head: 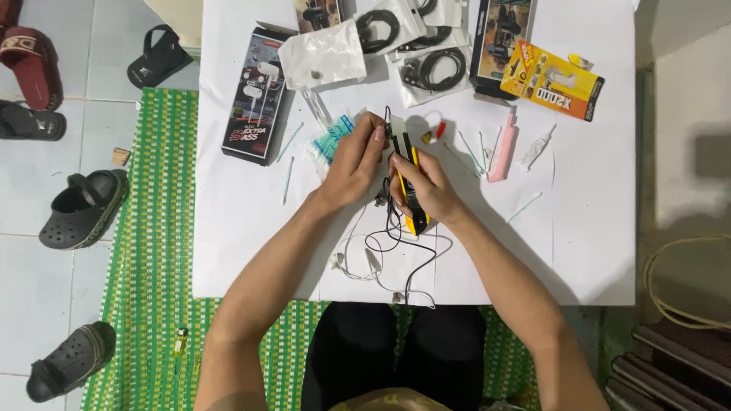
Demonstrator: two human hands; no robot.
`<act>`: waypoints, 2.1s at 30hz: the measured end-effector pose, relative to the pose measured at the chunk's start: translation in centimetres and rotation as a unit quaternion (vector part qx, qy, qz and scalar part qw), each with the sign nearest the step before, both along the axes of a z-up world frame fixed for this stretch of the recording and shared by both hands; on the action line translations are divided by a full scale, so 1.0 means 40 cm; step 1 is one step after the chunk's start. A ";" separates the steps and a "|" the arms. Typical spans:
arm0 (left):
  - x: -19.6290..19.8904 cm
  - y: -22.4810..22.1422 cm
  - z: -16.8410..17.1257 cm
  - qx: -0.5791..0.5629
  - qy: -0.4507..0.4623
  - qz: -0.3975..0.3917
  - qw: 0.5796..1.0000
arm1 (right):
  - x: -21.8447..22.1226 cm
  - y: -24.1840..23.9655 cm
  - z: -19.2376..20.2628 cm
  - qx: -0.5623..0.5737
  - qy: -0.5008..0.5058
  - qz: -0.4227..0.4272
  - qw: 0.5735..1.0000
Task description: The person is using a utility knife to strip insulation from wires and trim small electronic components on a white work surface.
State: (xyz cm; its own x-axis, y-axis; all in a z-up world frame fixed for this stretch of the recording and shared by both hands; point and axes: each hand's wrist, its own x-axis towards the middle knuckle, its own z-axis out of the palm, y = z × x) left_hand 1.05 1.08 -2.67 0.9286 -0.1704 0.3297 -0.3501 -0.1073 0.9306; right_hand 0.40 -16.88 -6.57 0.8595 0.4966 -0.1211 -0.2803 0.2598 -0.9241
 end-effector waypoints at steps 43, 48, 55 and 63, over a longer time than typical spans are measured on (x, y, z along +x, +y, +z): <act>0.006 -0.002 -0.008 0.029 -0.025 0.087 0.995 | -0.018 0.041 0.060 -0.099 -0.003 -0.045 0.994; 0.006 -0.003 -0.012 0.035 -0.023 0.111 0.993 | -0.021 0.047 0.063 -0.108 0.001 -0.050 0.993; 0.005 -0.008 -0.020 0.044 -0.035 0.124 0.991 | -0.022 0.051 0.076 -0.126 -0.012 -0.045 0.991; 0.005 -0.007 -0.011 0.048 -0.059 0.114 0.991 | -0.025 0.049 0.081 -0.132 -0.025 -0.045 0.990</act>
State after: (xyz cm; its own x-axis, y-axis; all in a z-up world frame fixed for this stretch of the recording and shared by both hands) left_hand 1.24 0.78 -3.11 0.9029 0.0038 0.4298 -0.4113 -0.2831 0.8665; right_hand -0.60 -14.93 -3.34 0.9067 0.3751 -0.1929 -0.2197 0.0296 -0.9751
